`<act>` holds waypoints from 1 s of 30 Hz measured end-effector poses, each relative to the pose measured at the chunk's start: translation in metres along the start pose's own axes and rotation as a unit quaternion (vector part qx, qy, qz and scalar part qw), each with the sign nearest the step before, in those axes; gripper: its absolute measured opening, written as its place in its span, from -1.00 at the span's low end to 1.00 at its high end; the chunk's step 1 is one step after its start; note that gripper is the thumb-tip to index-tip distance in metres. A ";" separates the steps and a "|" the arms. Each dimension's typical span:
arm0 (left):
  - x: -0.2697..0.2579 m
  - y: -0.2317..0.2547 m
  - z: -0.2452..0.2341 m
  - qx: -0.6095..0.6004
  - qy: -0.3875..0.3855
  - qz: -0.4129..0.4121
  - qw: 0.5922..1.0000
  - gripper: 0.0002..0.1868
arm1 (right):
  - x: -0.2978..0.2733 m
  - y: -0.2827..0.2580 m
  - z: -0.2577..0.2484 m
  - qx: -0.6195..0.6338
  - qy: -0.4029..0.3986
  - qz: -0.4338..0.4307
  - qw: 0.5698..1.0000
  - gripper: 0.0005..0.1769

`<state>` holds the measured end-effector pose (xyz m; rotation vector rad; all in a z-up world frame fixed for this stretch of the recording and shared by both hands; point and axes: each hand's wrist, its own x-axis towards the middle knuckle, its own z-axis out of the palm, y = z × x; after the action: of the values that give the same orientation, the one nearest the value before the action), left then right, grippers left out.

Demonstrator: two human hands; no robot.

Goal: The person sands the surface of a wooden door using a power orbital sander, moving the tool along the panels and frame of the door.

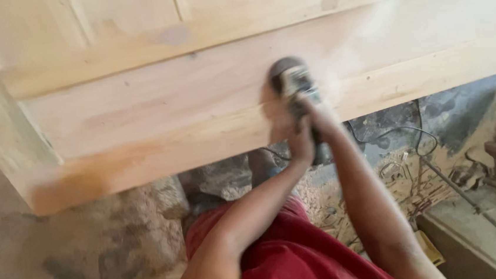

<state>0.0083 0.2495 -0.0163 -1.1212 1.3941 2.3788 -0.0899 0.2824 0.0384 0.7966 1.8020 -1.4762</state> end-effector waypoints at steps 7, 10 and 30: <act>-0.015 0.022 0.111 0.119 0.023 -0.004 0.993 -0.33 | 0.006 -0.046 -0.108 0.024 -0.039 -0.044 0.998 -0.45; -0.017 0.030 0.120 0.118 0.011 -0.002 0.993 -0.34 | 0.007 -0.045 -0.120 0.036 -0.037 -0.062 0.997 -0.45; 0.008 0.049 -0.105 -0.241 0.177 -0.042 0.953 -0.37 | -0.043 -0.068 0.149 -0.308 -0.162 -0.103 0.932 -0.21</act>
<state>0.0339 0.1357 -0.0176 -1.7607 0.8232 2.6232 -0.1018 0.1223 0.0920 0.0457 1.9586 -0.9799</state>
